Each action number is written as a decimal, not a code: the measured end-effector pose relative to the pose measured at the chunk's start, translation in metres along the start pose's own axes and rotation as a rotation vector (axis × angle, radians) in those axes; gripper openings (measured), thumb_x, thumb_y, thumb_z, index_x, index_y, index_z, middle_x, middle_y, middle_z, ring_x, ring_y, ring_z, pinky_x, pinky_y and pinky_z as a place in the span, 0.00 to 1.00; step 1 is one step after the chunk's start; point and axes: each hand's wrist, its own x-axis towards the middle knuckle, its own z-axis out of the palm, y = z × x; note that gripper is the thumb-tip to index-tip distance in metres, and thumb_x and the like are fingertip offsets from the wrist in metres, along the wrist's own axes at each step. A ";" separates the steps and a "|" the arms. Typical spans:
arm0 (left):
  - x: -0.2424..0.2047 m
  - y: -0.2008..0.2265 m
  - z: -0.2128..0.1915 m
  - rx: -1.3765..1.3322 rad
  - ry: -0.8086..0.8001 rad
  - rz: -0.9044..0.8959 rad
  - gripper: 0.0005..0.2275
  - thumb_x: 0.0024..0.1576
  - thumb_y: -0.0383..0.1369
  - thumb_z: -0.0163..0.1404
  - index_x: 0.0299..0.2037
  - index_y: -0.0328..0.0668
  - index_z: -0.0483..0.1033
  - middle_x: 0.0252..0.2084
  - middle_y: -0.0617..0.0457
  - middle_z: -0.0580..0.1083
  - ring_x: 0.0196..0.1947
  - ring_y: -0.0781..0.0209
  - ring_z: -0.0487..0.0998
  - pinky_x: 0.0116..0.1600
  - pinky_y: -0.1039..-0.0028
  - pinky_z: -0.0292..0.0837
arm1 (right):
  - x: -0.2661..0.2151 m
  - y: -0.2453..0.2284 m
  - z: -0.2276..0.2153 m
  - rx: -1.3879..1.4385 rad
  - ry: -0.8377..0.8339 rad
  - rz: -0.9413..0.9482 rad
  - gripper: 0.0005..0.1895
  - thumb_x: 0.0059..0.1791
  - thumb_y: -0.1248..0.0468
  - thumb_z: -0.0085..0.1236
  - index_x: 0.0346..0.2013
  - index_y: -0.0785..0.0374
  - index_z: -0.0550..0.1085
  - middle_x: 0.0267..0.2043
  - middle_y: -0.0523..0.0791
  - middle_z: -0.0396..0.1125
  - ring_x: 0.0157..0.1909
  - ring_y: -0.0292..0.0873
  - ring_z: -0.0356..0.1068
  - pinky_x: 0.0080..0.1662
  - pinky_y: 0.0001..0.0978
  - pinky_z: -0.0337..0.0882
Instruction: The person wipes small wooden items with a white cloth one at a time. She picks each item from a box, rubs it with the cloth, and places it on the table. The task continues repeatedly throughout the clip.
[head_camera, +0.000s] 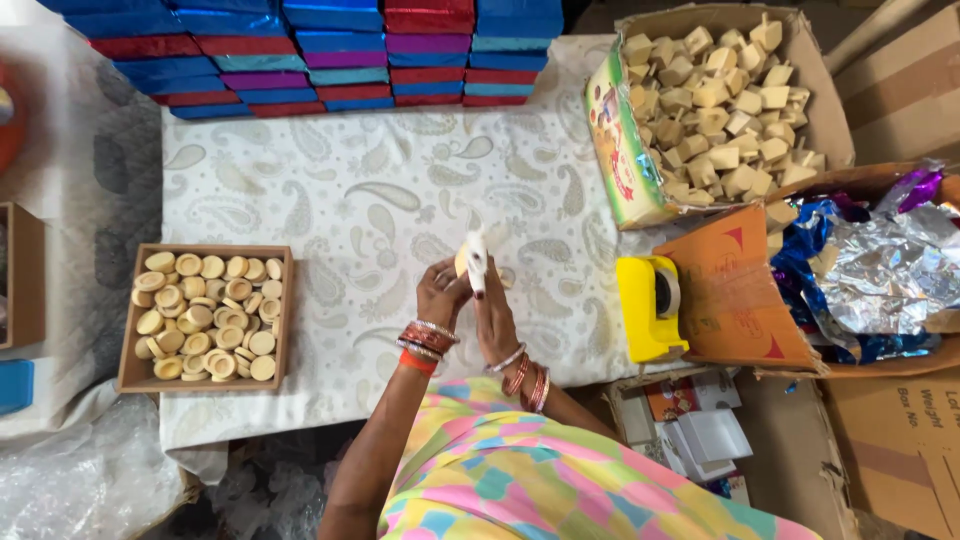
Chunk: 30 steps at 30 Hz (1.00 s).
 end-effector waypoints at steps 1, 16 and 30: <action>0.001 -0.007 -0.005 0.000 -0.002 0.007 0.18 0.55 0.22 0.56 0.56 0.32 0.70 0.49 0.48 0.79 0.45 0.61 0.81 0.46 0.73 0.80 | 0.005 0.005 -0.003 0.002 0.000 -0.007 0.28 0.62 0.58 0.35 0.74 0.72 0.54 0.72 0.62 0.56 0.71 0.60 0.59 0.67 0.43 0.60; -0.017 0.012 0.020 0.764 0.111 0.380 0.27 0.48 0.25 0.59 0.57 0.40 0.62 0.47 0.46 0.79 0.41 0.55 0.85 0.36 0.67 0.86 | 0.029 -0.052 -0.028 -0.471 0.004 -0.476 0.18 0.62 0.64 0.37 0.64 0.71 0.65 0.66 0.61 0.63 0.64 0.67 0.65 0.63 0.50 0.67; -0.001 0.005 0.011 0.899 0.113 0.840 0.25 0.45 0.26 0.67 0.51 0.40 0.69 0.45 0.44 0.82 0.43 0.48 0.86 0.45 0.66 0.82 | 0.041 -0.112 -0.027 -0.283 0.133 -0.521 0.26 0.63 0.59 0.31 0.55 0.85 0.66 0.49 0.70 0.68 0.46 0.64 0.71 0.43 0.48 0.72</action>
